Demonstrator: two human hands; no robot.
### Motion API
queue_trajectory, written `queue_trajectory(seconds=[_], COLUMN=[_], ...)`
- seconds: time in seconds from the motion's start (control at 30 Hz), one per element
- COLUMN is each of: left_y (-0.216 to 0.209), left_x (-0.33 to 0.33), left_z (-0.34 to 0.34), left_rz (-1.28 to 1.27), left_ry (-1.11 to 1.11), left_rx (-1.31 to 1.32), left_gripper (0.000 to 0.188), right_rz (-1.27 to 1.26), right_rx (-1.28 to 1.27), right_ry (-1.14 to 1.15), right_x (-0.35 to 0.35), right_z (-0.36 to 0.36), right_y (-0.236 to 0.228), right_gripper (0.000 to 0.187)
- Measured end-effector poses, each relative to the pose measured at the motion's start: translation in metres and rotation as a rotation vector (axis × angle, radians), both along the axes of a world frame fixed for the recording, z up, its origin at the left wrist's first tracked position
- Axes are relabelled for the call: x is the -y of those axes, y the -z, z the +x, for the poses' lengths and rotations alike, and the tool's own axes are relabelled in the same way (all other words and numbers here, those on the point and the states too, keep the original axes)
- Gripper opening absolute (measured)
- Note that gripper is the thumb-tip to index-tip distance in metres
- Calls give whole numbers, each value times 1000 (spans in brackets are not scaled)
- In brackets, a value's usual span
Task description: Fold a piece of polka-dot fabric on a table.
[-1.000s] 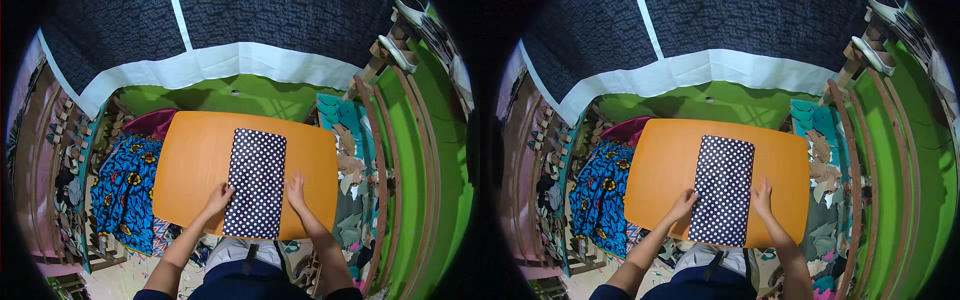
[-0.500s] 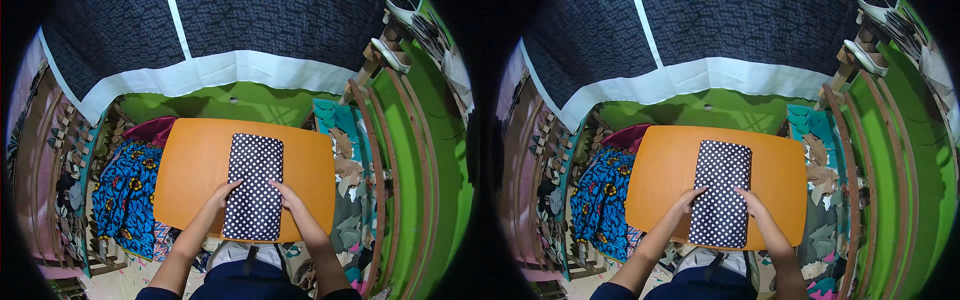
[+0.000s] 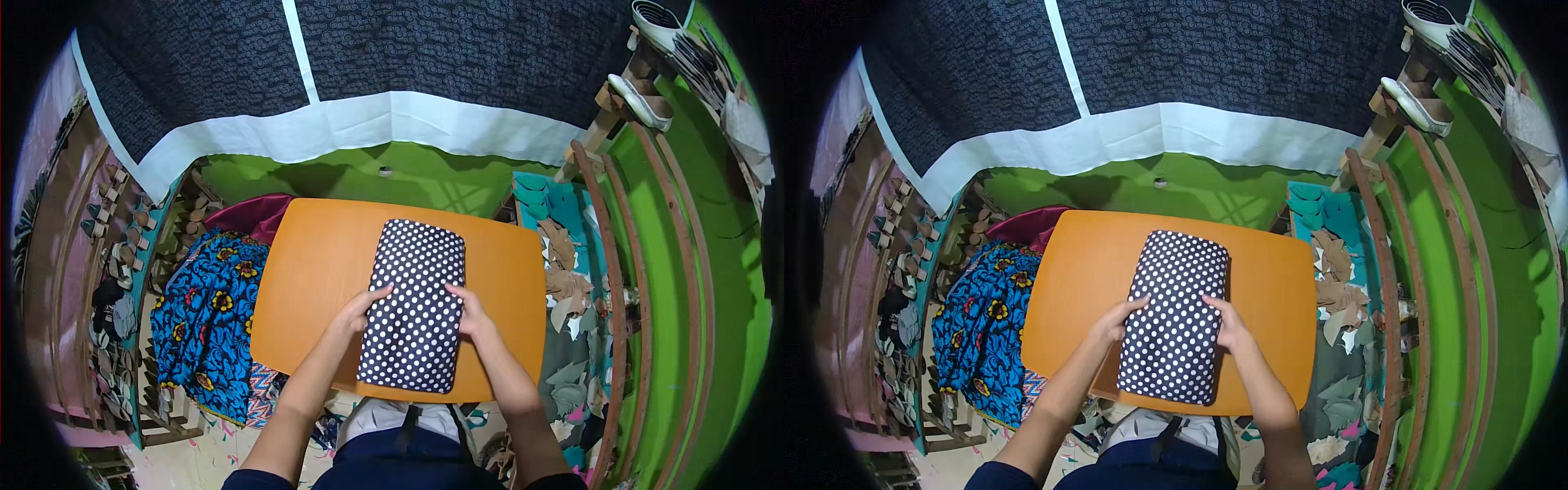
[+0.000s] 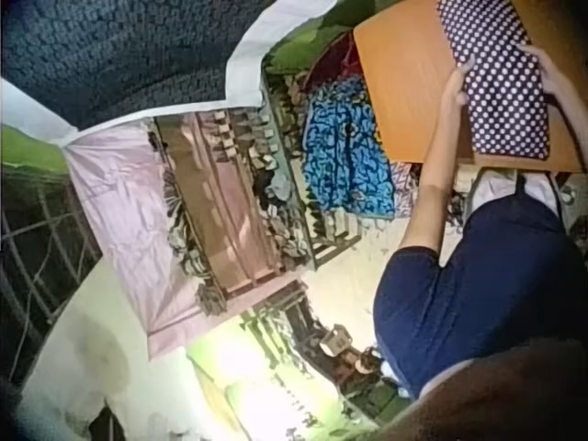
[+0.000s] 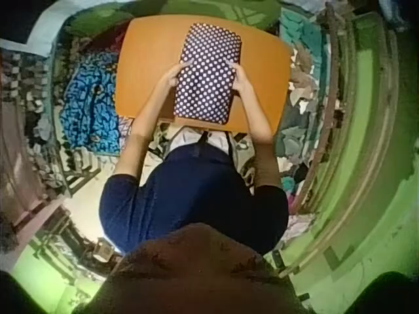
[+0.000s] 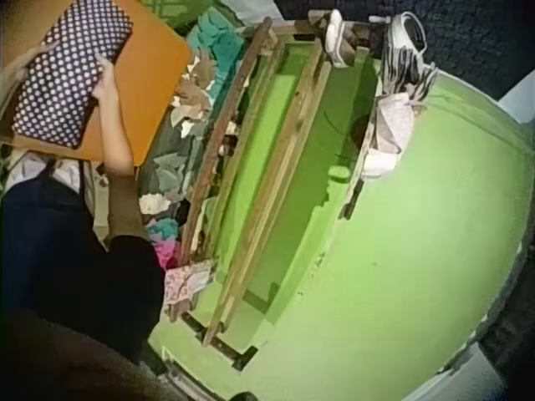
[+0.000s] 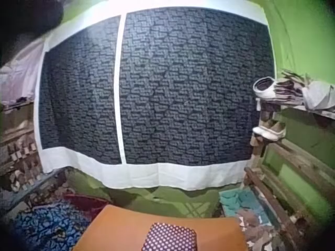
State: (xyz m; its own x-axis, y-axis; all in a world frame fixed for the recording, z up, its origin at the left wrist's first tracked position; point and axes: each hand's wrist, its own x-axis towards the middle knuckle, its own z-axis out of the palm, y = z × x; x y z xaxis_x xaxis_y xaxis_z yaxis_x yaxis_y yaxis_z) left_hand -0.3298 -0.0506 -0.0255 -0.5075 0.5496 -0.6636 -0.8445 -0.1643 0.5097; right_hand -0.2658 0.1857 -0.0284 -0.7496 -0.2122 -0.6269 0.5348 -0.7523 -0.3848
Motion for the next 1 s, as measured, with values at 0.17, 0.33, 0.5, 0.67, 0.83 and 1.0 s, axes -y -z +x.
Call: queue_trajectory(seconds=[0.17, 0.33, 0.5, 0.67, 0.83, 1.0], left_y=[-67, -146, -188, -117, -56, -14], left_x=[-23, -28, -32, -2, 30, 80], left_z=[-41, -83, -101, -83, 19, 106], left_rz=[-15, 87, 91, -115, -222, -412], left_ry=[-26, -79, -202, -204, -99, 256], left_rx=[-197, -706, -848, -919, -778, -672], left_gripper=[65, 59, 43, 50, 56, 77], right_rz=[67, 261, 480, 573, 667, 698], right_rx=[-276, -581, -712, -549, -366, -420], right_ry=[-56, 11, -34, -62, -187, -655], right_x=[-26, -29, -34, -19, 8, 15], right_z=[-48, -85, -90, -62, 27, 120], right_y=[-53, -151, -206, -149, -66, 2], right_gripper=[43, 44, 46, 67, 68, 73])
